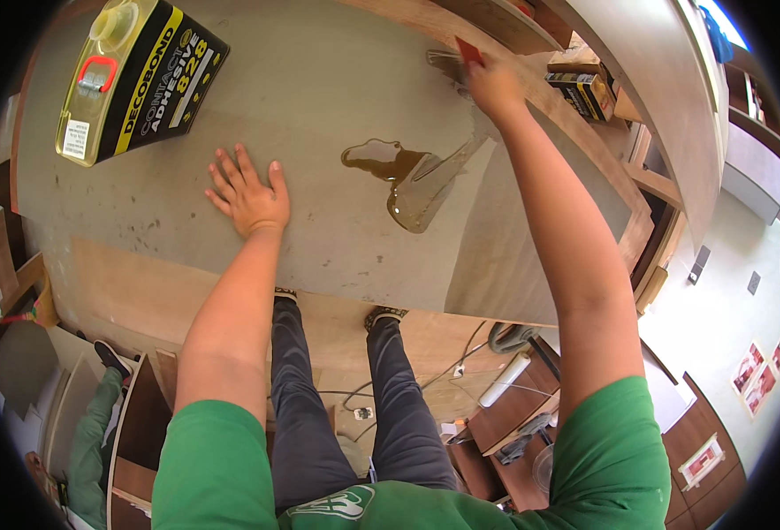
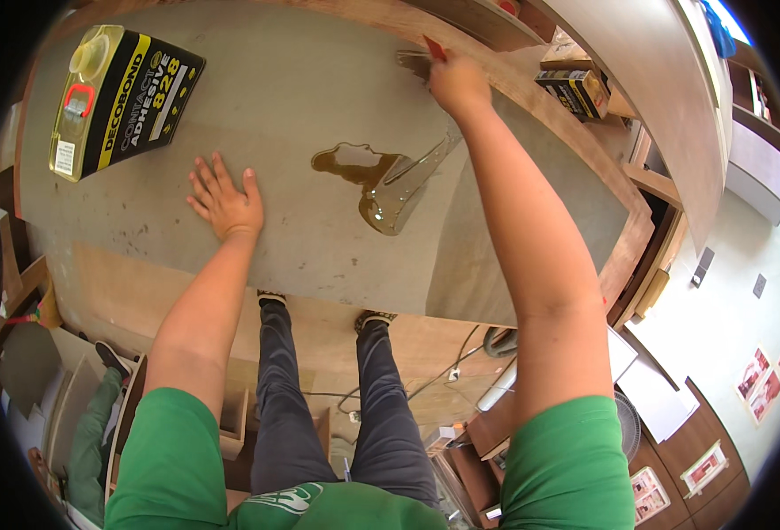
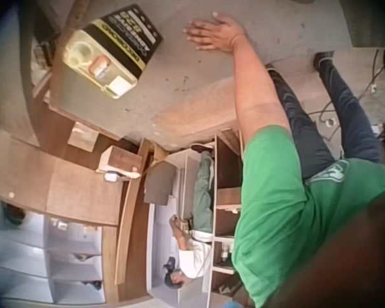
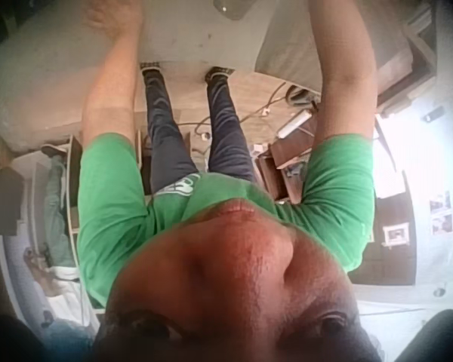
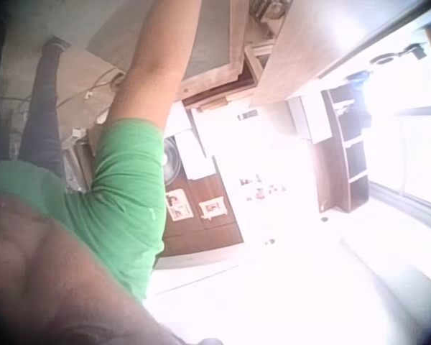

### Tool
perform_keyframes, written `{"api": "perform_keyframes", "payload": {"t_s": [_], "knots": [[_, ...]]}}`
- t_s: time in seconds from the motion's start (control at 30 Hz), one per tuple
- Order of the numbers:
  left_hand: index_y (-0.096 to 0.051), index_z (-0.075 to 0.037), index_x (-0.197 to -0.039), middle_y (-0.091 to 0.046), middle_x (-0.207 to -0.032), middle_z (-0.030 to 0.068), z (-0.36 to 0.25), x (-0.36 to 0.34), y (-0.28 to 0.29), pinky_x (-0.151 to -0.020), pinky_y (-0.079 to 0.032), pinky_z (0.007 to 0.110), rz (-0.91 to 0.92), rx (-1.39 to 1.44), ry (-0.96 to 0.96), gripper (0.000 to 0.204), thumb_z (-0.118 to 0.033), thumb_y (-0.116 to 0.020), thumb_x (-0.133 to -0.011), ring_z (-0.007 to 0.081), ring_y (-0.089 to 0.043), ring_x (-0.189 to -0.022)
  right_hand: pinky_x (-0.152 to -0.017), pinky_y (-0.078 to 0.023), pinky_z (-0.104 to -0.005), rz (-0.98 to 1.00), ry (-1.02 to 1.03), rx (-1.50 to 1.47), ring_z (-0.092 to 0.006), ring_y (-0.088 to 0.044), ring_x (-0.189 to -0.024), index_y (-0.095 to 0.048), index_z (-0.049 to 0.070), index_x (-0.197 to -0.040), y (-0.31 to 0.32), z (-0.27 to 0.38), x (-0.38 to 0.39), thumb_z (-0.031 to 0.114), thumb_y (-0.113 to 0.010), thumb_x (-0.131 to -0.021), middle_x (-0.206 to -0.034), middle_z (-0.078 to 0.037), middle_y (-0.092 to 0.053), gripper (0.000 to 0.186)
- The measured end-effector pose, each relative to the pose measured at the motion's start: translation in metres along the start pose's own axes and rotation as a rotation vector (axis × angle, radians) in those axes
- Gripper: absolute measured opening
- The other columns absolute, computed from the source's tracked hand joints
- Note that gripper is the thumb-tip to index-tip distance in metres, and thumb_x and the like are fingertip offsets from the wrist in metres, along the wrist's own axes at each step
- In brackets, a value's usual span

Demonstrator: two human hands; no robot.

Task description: The person applies adhesive to a wooden board by pouring the liquid from a container and spreading it evenly across the surface using a small red spreader.

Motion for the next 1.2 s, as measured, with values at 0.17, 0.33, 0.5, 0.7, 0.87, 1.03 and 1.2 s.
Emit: {"api": "perform_keyframes", "payload": {"t_s": [0.17, 0.33, 0.5, 0.7, 0.87, 1.03, 1.2], "knots": [[-0.024, -0.021, -0.161, -0.012, -0.17, 0.0071, -0.001, 0.002, -0.001, -0.124, 0.001, 0.056, 0.0, 0.0, -0.001, 0.073, -0.057, -0.04, -0.099, 0.0311, -0.007, -0.156, -0.09, -0.05, -0.0512, -0.137, 0.112, 0.193, -0.0366, -0.059, -0.113, -0.066, 0.011, -0.119, 0.001, -0.006, 0.054, 0.022, -0.057, -0.094, -0.12, -0.013, -0.063, 0.029], [-0.022, -0.021, -0.161, -0.01, -0.17, 0.007, 0.006, 0.002, -0.001, -0.123, 0.0, 0.057, -0.02, 0.009, -0.006, 0.074, -0.057, -0.04, -0.099, 0.0315, -0.006, -0.156, -0.091, -0.05, -0.0501, 0.098, 0.11, 0.267, -0.0337, -0.059, -0.115, -0.069, 0.013, -0.118, -0.02, 0.013, 0.082, 0.023, -0.058, -0.093, -0.12, -0.012, -0.064, 0.029], [-0.022, -0.021, -0.161, -0.01, -0.17, 0.007, 0.005, 0.0, 0.001, -0.124, 0.001, 0.056, -0.011, -0.015, -0.004, 0.073, -0.056, -0.04, -0.099, 0.0308, -0.005, -0.156, -0.086, -0.052, -0.0452, 0.102, -0.229, -0.188, -0.0401, -0.067, -0.098, -0.073, 0.004, -0.102, -0.008, -0.054, 0.039, 0.023, -0.054, -0.094, -0.102, -0.023, -0.07, 0.027], [-0.022, -0.021, -0.161, -0.01, -0.17, 0.0073, 0.029, 0.0, 0.004, -0.124, 0.001, 0.056, 0.019, -0.07, 0.019, 0.073, -0.055, -0.04, -0.099, 0.0308, -0.005, -0.156, -0.079, -0.052, -0.0483, 0.091, -0.137, -0.312, -0.0431, -0.069, -0.088, -0.072, -0.002, -0.084, -0.051, -0.002, 0.017, 0.022, -0.049, -0.092, -0.091, -0.027, -0.071, 0.034], [-0.022, -0.02, -0.161, -0.011, -0.17, 0.0077, -0.001, 0.002, -0.003, -0.124, 0.001, 0.056, 0.015, -0.007, 0.0, 0.074, -0.055, -0.041, -0.099, 0.0314, -0.005, -0.156, -0.085, -0.052, -0.0481, 0.059, -0.184, -0.32, -0.0448, -0.067, -0.095, -0.072, -0.003, -0.093, -0.038, -0.068, -0.013, 0.027, -0.047, -0.092, -0.097, -0.03, -0.07, 0.039], [-0.023, -0.02, -0.161, -0.011, -0.17, 0.0079, 0.002, 0.001, -0.001, -0.124, 0.001, 0.056, -0.004, -0.005, -0.008, 0.074, -0.057, -0.04, -0.099, 0.0316, -0.005, -0.156, -0.092, -0.051, -0.047, 0.136, -0.193, -0.122, -0.0423, -0.066, -0.103, -0.072, 0.002, -0.106, -0.034, -0.013, -0.016, 0.026, -0.047, -0.092, -0.105, -0.026, -0.071, 0.038], [-0.021, -0.02, -0.161, -0.009, -0.17, 0.0082, 0.005, 0.001, -0.006, -0.123, 0.002, 0.057, 0.029, -0.003, 0.004, 0.075, -0.058, -0.04, -0.099, 0.0324, -0.006, -0.156, -0.089, -0.05, -0.0431, 0.343, 0.088, -0.073, -0.0376, -0.067, -0.101, -0.071, 0.003, -0.113, -0.046, 0.067, 0.017, 0.023, -0.052, -0.094, -0.109, -0.022, -0.071, 0.033]]}}
Point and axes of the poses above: each hand's wrist, its own x-axis away from the middle knuckle, its own y-axis out of the back of the hand, z = x × y, the point moved 10 cm from there along -x, towards the middle knuckle
